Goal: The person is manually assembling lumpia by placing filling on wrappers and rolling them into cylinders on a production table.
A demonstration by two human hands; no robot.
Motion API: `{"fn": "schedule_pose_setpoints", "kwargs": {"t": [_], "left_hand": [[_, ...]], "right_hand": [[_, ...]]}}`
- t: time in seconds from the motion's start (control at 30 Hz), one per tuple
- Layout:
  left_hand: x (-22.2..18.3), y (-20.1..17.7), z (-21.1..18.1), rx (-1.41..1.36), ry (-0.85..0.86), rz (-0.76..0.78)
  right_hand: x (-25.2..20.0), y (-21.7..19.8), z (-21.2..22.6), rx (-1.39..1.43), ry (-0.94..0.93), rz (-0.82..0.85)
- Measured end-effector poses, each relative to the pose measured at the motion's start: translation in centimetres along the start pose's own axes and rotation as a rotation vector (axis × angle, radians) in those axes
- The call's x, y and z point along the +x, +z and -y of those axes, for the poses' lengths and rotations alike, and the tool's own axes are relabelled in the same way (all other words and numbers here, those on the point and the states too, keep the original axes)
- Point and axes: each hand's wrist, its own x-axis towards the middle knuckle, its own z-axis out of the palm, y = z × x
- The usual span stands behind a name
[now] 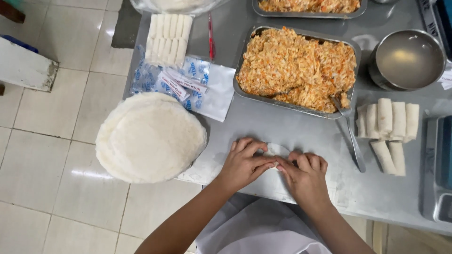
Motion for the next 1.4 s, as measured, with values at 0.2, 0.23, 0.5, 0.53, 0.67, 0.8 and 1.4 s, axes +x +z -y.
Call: {"fn": "schedule_pose_setpoints", "kwargs": {"t": [0.2,0.23,0.5,0.53,0.67,0.8,1.4], "left_hand": [[-0.6,0.4,-0.2,0.123,0.112,-0.015],[-0.7,-0.2,-0.6,0.118,0.105,0.017],[1.8,-0.3,1.4,-0.014,-0.028,0.018],[2.3,-0.2,1.8,0.002,-0.047,-0.005],[1.0,1.4,1.1,0.121,-0.003,-0.083],[1.0,0.4,-0.1,0.339,0.101,-0.029],[-6.5,-12.2,3.0,0.972,-0.305,0.048]], "right_hand": [[-0.5,-1.0,-0.1,-0.151,-0.041,0.183],[-0.8,-1.0,-0.1,-0.185,-0.062,0.202],[1.3,-1.0,-3.6,0.078,0.02,0.072],[1.8,-0.8,-3.9,0.086,0.035,0.045],[1.4,-0.9,-2.4,0.054,0.067,-0.016],[1.6,-0.6,-1.6,0.015,-0.03,0.038],[-6.3,-12.9,-10.8,-0.12,0.596,-0.148]]}}
